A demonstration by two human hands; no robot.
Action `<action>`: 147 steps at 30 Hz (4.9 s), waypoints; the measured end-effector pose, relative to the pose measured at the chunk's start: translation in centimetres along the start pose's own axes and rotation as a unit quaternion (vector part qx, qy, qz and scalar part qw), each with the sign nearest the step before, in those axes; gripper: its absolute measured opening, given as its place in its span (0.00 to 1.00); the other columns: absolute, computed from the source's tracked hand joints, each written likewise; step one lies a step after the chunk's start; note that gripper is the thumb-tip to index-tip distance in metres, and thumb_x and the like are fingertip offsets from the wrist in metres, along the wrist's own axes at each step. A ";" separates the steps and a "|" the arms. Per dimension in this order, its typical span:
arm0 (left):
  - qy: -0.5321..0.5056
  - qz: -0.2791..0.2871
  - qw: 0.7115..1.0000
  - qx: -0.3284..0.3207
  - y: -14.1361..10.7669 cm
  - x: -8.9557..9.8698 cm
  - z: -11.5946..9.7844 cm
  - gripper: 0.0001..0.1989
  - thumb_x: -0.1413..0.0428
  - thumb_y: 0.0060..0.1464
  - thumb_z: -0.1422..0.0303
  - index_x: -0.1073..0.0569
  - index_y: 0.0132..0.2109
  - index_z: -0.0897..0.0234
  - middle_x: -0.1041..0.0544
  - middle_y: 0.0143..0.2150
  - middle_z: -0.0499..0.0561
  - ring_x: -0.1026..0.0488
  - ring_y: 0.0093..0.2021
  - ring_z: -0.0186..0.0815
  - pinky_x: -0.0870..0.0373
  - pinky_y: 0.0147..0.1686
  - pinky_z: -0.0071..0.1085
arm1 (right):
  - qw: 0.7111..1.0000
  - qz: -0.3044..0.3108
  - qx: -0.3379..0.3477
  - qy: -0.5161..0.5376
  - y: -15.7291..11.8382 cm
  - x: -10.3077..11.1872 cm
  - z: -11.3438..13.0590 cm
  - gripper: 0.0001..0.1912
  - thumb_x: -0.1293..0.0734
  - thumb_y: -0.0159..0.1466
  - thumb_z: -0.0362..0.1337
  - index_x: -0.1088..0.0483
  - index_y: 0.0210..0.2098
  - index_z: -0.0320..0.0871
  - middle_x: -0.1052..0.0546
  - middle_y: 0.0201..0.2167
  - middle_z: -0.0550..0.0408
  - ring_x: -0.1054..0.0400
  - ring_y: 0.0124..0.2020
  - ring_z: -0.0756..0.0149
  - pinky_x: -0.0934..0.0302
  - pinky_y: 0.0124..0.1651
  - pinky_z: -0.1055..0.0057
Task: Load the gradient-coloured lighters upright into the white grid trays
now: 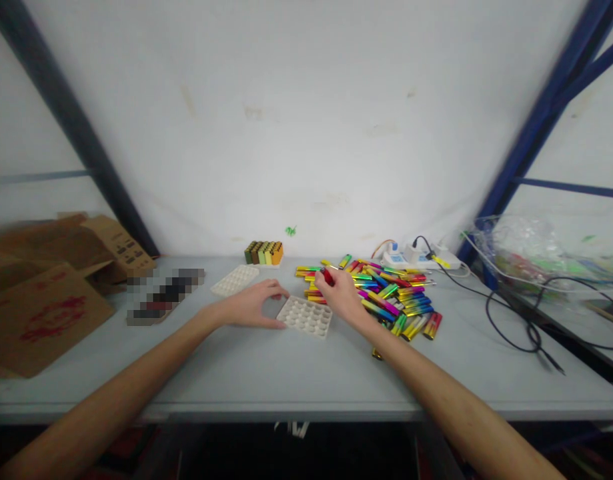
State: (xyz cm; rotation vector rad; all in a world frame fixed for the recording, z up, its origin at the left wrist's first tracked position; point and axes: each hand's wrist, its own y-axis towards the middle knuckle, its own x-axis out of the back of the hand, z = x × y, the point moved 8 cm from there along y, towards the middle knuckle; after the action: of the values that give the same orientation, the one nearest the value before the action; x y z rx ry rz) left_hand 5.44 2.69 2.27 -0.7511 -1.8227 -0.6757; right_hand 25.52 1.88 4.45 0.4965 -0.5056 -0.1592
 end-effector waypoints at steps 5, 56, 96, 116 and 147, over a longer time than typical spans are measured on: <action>-0.029 -0.012 0.999 -0.003 0.2 -0.3 -0.2 0.42 0.34 0.47 0.44 0.31 0.64 0.58 0.28 0.49 0.53 0.27 0.51 0.45 0.32 0.54 0.38 | 0.998 0.042 0.026 0.031 -0.1 -0.7 0.3 0.23 0.39 0.68 0.53 0.45 0.23 0.46 0.44 0.20 0.62 0.51 0.23 0.70 0.57 0.27 0.69; -0.039 0.000 0.999 0.036 1.2 -1.8 -0.3 0.35 0.34 0.35 0.36 0.32 0.36 0.61 0.27 0.32 0.48 0.30 0.30 0.39 0.40 0.29 0.32 | 0.940 0.239 0.177 -0.165 0.7 -2.0 -2.0 0.14 0.30 0.67 0.48 0.23 0.41 0.42 0.22 0.40 0.47 0.30 0.39 0.58 0.38 0.45 0.63; -0.027 0.022 0.999 0.039 1.0 -1.7 -0.8 0.34 0.35 0.38 0.36 0.33 0.36 0.61 0.28 0.34 0.48 0.32 0.31 0.38 0.41 0.30 0.31 | 0.941 0.249 0.126 -0.194 1.0 -2.2 -2.6 0.19 0.33 0.69 0.51 0.22 0.35 0.40 0.20 0.31 0.49 0.30 0.30 0.61 0.39 0.36 0.67; -0.033 0.029 0.998 0.042 1.1 -1.5 -1.0 0.34 0.35 0.38 0.36 0.34 0.36 0.60 0.29 0.33 0.47 0.32 0.32 0.38 0.41 0.29 0.31 | 0.985 0.126 -0.001 0.116 1.5 -0.6 -1.5 0.26 0.32 0.63 0.60 0.31 0.28 0.42 0.29 0.25 0.58 0.35 0.29 0.67 0.41 0.32 0.70; -0.037 0.024 0.999 0.032 1.0 -1.5 -1.1 0.34 0.36 0.39 0.37 0.33 0.38 0.61 0.28 0.35 0.48 0.31 0.33 0.39 0.40 0.31 0.31 | 0.999 -0.016 0.033 -0.028 0.6 0.2 0.4 0.20 0.42 0.62 0.50 0.50 0.20 0.47 0.46 0.17 0.62 0.53 0.22 0.71 0.58 0.26 0.70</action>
State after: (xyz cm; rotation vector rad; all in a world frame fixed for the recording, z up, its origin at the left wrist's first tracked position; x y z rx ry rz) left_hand 7.31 2.27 1.38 -0.7852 -1.8784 -0.5620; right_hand 25.52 2.18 5.14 0.5656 -0.5583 -0.1876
